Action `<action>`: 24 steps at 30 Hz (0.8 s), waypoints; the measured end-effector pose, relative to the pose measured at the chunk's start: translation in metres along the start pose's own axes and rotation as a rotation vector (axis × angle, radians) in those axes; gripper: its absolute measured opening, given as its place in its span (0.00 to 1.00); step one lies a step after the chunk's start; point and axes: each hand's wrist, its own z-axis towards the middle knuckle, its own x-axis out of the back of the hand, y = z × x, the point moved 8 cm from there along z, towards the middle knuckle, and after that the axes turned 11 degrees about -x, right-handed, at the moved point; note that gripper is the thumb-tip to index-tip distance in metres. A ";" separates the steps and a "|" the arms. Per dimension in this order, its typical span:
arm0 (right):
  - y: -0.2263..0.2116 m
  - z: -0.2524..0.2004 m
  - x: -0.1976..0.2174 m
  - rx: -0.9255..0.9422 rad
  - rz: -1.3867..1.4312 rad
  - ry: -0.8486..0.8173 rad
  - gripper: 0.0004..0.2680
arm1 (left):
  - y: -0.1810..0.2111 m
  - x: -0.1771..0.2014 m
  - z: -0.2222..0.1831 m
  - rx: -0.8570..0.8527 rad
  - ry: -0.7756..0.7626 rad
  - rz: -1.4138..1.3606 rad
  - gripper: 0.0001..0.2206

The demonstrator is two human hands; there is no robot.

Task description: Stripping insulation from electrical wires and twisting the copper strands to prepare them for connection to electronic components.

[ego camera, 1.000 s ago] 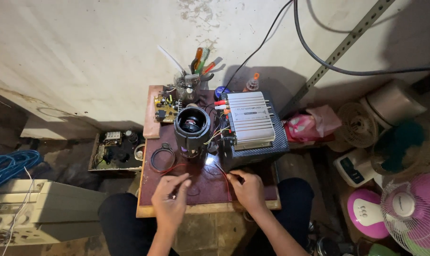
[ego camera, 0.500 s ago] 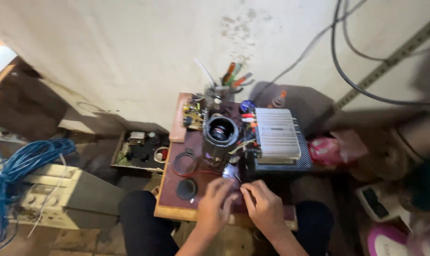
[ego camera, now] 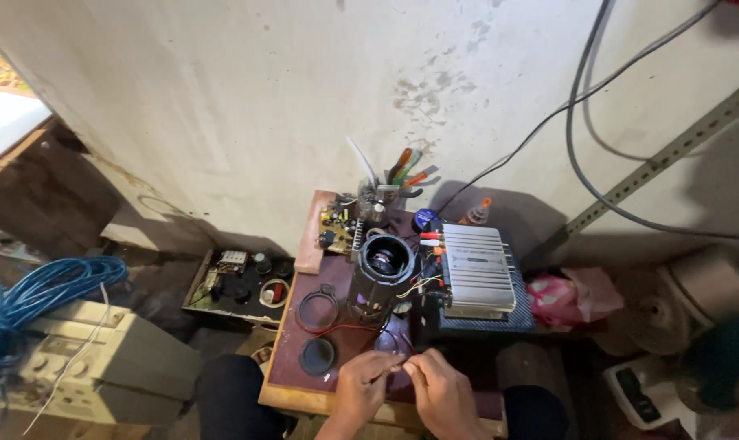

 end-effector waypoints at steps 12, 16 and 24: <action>0.046 -0.001 -0.028 -0.426 0.167 -0.220 0.11 | -0.004 -0.006 0.000 0.037 -0.018 -0.027 0.26; 0.043 0.002 -0.028 -0.386 0.186 -0.158 0.10 | 0.001 -0.002 0.003 0.028 -0.001 -0.026 0.21; 0.029 0.006 -0.025 -0.314 0.310 -0.156 0.12 | -0.002 -0.004 0.001 0.045 -0.011 -0.019 0.24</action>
